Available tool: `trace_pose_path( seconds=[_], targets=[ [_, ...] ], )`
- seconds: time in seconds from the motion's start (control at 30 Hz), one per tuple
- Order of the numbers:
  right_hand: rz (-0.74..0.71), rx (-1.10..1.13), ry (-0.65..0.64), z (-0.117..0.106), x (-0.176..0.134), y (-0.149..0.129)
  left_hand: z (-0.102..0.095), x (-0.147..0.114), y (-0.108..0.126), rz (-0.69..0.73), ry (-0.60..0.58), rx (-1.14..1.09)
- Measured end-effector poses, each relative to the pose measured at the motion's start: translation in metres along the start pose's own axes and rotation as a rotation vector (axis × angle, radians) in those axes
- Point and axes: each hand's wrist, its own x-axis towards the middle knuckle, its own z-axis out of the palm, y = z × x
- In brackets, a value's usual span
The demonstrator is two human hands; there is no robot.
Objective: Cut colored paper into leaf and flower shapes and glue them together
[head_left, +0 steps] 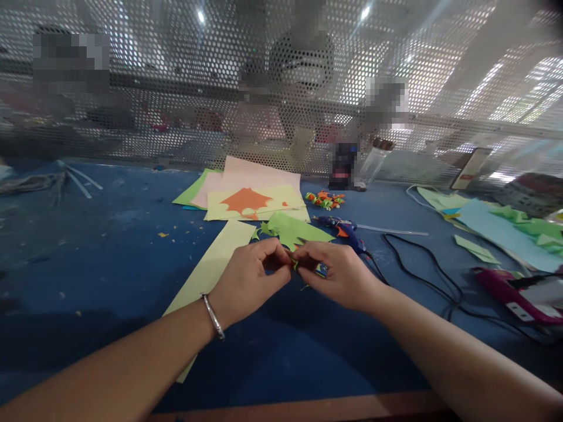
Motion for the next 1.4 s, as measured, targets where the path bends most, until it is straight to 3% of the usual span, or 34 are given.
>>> trace_pose_path(
  seconds=[0.27, 0.5, 0.8, 1.1, 1.4],
  targets=[
    [0.0, -0.009, -0.001, -0.001, -0.001, 0.002, -0.001, 0.001, 0.0, -0.018, -0.049, -0.037],
    [-0.02, -0.012, 0.03, 0.0, -0.002, -0.002, -0.003, -0.002, 0.005, 0.057, -0.011, -0.011],
    [-0.107, -0.078, 0.047, -0.001, -0.003, -0.001, -0.008, 0.0, 0.006, 0.123, -0.062, 0.048],
    [-0.094, -0.117, 0.035, -0.003, -0.003, -0.001, -0.007, -0.002, 0.01, 0.097, -0.037, 0.081],
    [-0.128, -0.175, 0.02, -0.001, -0.004, 0.001, -0.005, -0.007, 0.009, 0.205, -0.011, 0.457]
  ],
)
